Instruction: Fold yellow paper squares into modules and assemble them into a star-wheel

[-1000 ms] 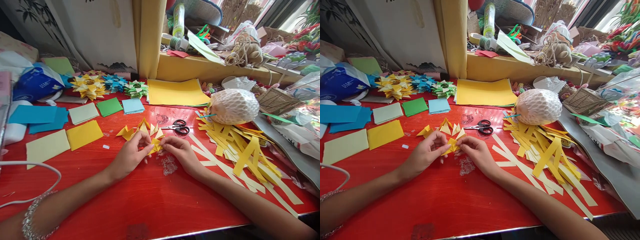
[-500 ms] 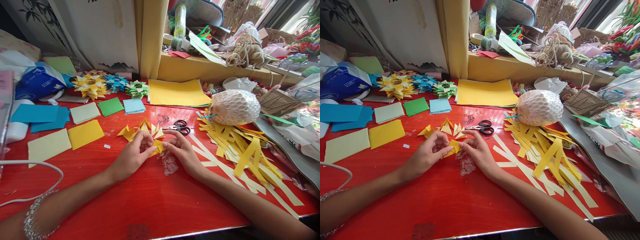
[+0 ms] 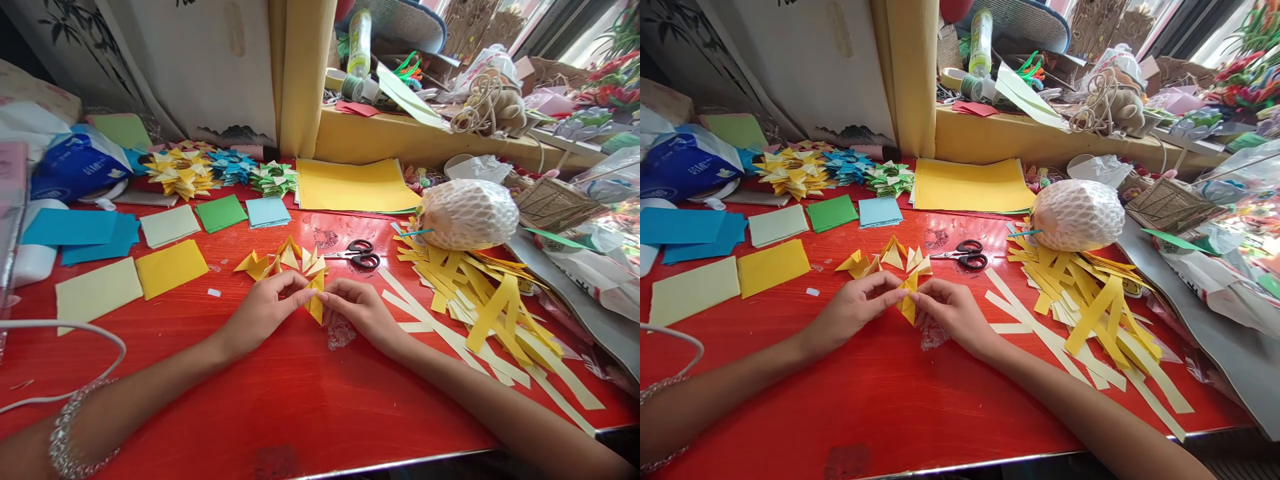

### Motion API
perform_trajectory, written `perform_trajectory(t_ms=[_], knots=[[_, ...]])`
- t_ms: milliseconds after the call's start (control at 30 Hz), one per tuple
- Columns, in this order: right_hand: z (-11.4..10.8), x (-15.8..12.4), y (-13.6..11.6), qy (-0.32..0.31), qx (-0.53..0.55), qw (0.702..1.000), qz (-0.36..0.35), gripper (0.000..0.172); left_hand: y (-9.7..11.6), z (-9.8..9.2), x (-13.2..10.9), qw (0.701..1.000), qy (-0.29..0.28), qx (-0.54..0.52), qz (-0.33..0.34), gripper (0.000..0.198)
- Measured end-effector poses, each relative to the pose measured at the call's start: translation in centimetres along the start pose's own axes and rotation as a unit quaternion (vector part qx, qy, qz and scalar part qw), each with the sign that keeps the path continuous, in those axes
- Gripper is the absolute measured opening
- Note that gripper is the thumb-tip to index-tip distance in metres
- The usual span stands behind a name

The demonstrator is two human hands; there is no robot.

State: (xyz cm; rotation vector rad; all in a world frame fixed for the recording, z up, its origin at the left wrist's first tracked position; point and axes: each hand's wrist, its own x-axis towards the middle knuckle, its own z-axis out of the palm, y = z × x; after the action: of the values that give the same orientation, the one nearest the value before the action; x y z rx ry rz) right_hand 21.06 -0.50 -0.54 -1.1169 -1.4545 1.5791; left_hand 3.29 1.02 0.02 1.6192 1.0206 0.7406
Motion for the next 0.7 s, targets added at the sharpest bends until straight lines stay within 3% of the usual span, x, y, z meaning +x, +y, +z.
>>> perform_trajectory(t_ms=[167,333,433,567,700], knots=[[0.1,-0.1,0.1,-0.014,-0.055,0.998,0.019,0.028,0.3,0.2,-0.1,1.0,0.023,-0.013,-0.007,0.019],[0.0,-0.2,0.1,-0.036,-0.116,0.993,-0.002,0.032,0.2,0.1,-0.1,1.0,0.002,-0.01,0.004,0.017],[0.0,-0.2,0.1,-0.042,-0.103,0.994,0.015,0.033,0.1,0.2,-0.1,1.0,0.01,-0.006,0.002,0.019],[0.1,-0.2,0.0,-0.044,-0.082,0.995,0.026,0.034,0.1,1.0,-0.7,0.998,0.066,-0.009,-0.012,0.022],[0.0,-0.3,0.1,-0.059,-0.071,0.996,0.006,0.034,0.1,1.6,-1.2,0.994,0.056,-0.066,-0.062,0.022]])
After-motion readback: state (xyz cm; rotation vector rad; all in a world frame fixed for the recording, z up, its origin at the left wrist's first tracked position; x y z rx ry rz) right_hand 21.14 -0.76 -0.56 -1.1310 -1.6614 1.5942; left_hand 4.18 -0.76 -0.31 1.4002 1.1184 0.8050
